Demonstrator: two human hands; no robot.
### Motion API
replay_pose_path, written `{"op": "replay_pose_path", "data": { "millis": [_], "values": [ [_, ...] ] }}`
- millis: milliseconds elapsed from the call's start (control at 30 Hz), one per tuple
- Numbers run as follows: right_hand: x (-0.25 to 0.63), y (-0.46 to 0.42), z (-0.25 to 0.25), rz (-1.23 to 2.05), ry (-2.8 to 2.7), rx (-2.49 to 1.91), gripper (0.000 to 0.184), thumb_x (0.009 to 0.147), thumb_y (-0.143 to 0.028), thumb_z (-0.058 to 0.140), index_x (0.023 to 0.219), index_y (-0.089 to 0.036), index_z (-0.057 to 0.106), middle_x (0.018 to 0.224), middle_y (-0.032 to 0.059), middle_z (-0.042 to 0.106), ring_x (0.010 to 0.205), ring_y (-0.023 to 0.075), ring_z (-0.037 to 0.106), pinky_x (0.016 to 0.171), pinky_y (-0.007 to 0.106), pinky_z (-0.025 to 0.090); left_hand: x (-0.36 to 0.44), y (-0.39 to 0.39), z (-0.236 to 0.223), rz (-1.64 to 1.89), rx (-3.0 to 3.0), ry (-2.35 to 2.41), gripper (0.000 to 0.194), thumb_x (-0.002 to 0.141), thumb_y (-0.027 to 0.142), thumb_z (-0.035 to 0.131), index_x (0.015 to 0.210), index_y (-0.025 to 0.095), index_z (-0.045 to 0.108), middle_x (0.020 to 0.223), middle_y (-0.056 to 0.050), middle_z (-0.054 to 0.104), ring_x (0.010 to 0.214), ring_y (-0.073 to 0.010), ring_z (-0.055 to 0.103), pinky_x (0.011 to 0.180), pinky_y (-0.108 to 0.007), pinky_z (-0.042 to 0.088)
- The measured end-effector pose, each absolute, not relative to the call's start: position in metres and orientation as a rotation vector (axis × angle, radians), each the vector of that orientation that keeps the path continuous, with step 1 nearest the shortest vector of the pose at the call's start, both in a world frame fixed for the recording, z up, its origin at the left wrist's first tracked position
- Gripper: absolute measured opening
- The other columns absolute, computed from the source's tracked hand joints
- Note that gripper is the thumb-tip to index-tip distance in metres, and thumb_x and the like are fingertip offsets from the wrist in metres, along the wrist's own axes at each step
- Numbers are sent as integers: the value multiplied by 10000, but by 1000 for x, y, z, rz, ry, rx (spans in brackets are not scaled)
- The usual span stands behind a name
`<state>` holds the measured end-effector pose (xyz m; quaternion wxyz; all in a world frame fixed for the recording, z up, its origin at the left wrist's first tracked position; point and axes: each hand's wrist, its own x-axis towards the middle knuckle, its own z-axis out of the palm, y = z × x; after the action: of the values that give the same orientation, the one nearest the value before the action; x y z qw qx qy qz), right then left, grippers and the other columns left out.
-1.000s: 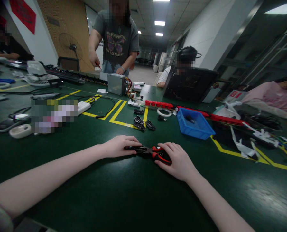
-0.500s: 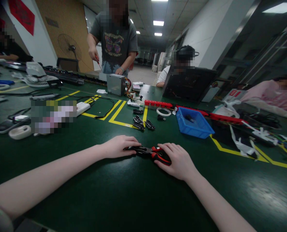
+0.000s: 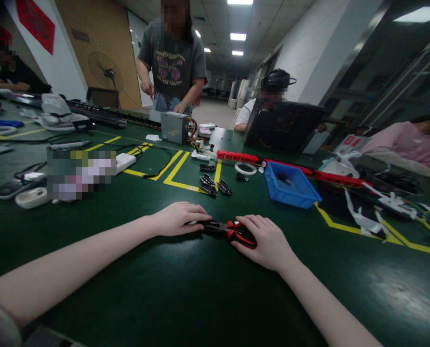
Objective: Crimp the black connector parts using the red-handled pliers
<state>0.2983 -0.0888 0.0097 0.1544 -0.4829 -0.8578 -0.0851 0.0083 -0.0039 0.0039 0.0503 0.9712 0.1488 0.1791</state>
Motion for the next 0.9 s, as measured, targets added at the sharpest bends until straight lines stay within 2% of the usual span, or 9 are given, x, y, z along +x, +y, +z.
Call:
{"op": "replay_pose_path", "data": {
  "millis": [267,900],
  "values": [
    [298,-88,11,-214,-2469,-1370,506,821,-474,630,1251,-212,576,1147,119,677,981,264,653,807,414,545,7,-3,-1,600,2950,433,255,1000,259,444,1172,199,622,1231,-56,626,893,-159,652,792,-282,478],
    [297,-88,11,-169,-2474,-1352,514,819,-454,637,1274,-224,570,1161,111,670,997,257,645,830,416,545,8,-3,2,582,2821,457,157,973,242,485,1033,192,621,1087,-40,635,860,-142,656,759,-237,464]
  ]
}}
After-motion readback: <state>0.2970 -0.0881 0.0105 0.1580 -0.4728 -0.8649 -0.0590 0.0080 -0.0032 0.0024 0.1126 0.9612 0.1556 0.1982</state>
